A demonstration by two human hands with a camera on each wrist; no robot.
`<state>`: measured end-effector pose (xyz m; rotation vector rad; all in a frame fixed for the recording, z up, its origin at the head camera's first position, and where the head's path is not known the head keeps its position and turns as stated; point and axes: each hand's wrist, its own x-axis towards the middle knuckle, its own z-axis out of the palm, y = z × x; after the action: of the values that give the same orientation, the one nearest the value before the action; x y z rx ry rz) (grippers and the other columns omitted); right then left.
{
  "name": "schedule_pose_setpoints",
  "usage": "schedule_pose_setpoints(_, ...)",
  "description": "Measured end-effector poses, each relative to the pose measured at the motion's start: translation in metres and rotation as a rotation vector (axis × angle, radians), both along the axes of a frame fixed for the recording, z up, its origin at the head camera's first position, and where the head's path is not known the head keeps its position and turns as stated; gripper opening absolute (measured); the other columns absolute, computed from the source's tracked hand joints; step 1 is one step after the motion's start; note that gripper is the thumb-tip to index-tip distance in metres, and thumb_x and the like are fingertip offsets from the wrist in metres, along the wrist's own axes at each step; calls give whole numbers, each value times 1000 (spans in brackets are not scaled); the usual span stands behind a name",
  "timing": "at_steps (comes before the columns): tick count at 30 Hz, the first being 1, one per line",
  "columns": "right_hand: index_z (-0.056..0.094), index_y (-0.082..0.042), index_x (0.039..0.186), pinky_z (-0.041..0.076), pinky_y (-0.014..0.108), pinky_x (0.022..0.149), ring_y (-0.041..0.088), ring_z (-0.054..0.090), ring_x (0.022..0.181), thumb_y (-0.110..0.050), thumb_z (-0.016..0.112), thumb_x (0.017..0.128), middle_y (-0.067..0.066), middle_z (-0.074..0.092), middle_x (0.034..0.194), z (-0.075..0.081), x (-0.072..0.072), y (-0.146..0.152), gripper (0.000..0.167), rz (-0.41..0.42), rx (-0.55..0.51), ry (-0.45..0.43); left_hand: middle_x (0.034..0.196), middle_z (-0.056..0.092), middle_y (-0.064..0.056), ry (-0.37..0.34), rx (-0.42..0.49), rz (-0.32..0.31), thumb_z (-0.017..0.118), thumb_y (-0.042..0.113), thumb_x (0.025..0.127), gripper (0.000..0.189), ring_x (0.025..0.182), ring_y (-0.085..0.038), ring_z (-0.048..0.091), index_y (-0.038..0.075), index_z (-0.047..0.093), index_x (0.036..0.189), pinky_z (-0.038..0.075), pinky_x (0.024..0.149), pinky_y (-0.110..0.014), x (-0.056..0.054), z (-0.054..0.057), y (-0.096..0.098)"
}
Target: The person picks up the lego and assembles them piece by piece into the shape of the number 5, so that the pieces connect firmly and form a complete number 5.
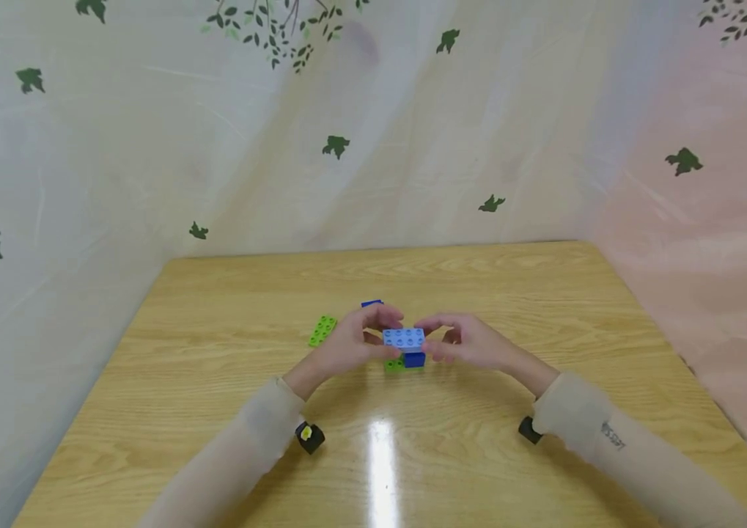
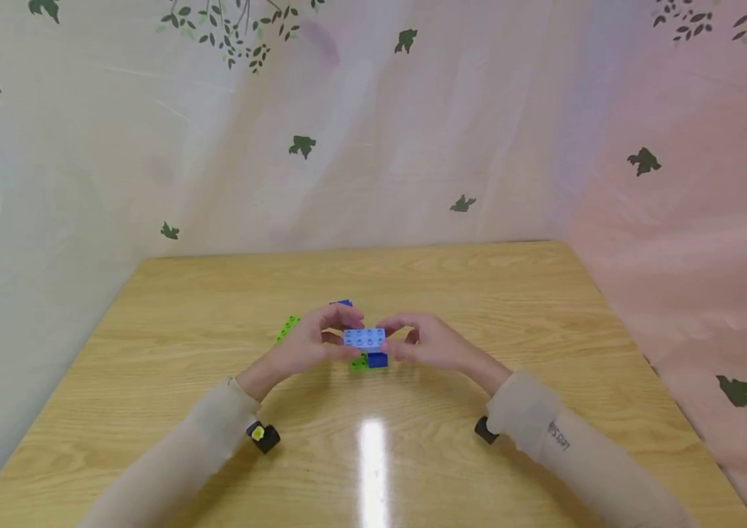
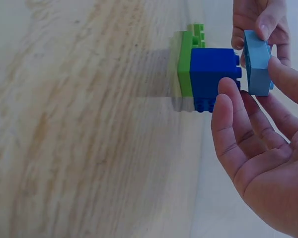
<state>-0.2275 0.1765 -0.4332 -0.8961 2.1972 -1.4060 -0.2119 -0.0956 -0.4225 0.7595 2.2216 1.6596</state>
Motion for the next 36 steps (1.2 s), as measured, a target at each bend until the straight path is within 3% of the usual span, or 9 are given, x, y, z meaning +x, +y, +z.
schedule_pose_setpoints(12,58,-3,140,60,47,63,36,69,80,-23,69,100,15,63,130,-4,3,-5,46,-19,33,35,119,64,-8,-27,-15,13,80,3,87,45,109,-24,60,-4,59,126,55,92,-44,-3,-9,-2)
schedule_pose_setpoints(23,59,-4,140,61,40,78,31,72,98,-22,69,99,19,62,133,-8,3,-3,46,-42,-8,-41,118,65,-5,-25,-29,30,80,7,88,44,108,-22,61,0,60,126,56,90,-38,-3,-15,-1)
schedule_pose_setpoints(36,66,-6,132,62,44,73,30,71,99,-22,74,96,14,67,126,-8,6,-6,41,-88,-11,-60,118,64,-6,-51,-19,27,80,7,88,45,109,-23,60,-1,59,126,54,93,-38,-6,-16,-1)
